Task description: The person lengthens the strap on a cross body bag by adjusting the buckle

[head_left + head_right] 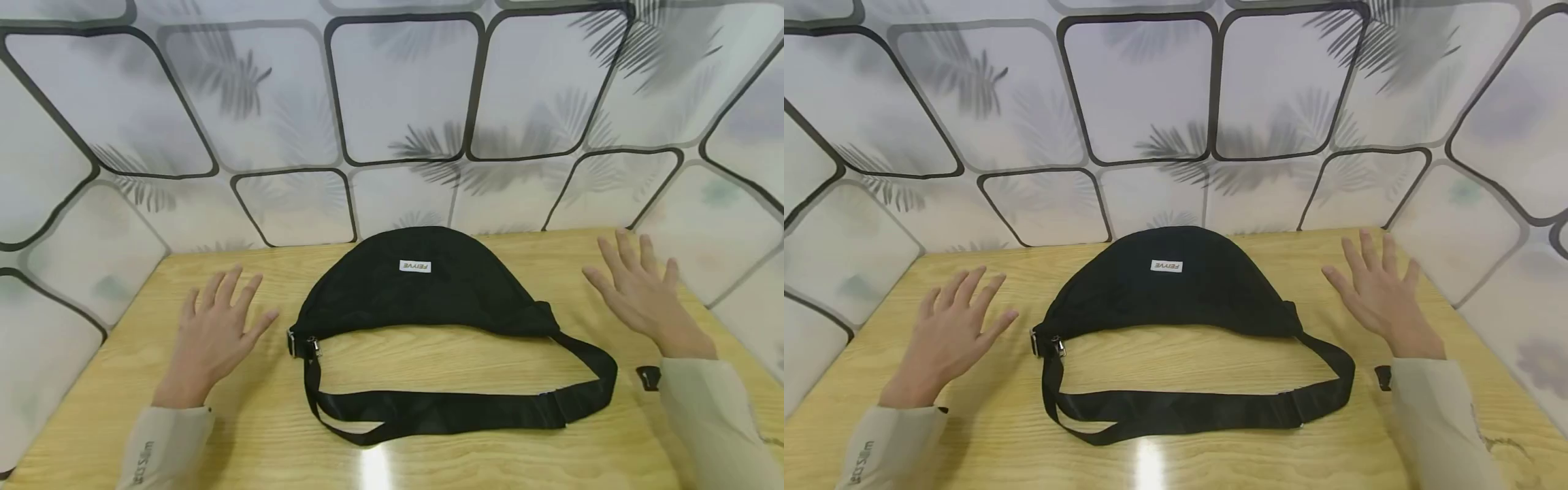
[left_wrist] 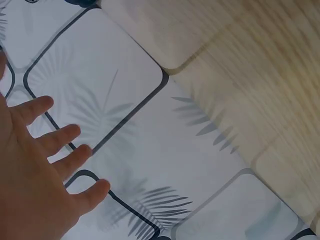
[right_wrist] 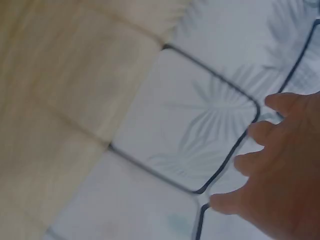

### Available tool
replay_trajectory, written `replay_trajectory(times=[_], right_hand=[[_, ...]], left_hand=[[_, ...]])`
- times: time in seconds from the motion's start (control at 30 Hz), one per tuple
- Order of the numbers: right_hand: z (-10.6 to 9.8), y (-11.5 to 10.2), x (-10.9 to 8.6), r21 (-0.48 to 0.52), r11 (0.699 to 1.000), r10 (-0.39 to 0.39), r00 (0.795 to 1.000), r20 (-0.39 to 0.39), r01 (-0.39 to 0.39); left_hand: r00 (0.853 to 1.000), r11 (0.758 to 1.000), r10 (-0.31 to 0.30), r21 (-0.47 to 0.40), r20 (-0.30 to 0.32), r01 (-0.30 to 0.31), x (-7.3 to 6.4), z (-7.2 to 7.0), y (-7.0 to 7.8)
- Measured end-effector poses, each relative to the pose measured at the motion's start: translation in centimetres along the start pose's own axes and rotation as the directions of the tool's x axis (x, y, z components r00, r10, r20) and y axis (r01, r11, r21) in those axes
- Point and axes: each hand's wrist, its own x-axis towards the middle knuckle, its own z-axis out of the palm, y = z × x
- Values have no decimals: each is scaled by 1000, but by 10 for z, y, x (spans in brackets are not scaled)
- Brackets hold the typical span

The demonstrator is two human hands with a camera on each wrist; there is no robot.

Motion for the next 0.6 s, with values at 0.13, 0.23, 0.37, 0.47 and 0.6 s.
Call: replay_trajectory(times=[0.13,0.23,0.37,0.47,0.6], right_hand=[[-14,-23,4,143,989,-49,999,23,45],[-25,-47,7,253,965,-83,996,23,75],[-30,-79,8,340,933,-127,992,15,114],[-29,-99,10,378,909,-198,980,21,176],[-23,-121,13,408,887,-264,963,58,218]], left_hand=[[997,998,70,0,41,-70,-2,-1,4],[993,994,95,-60,74,-90,-5,-3,7],[991,983,91,-170,97,-73,-4,-5,9],[989,963,78,-266,128,-41,-2,-4,9],[980,923,73,-386,186,5,-1,-2,9]])
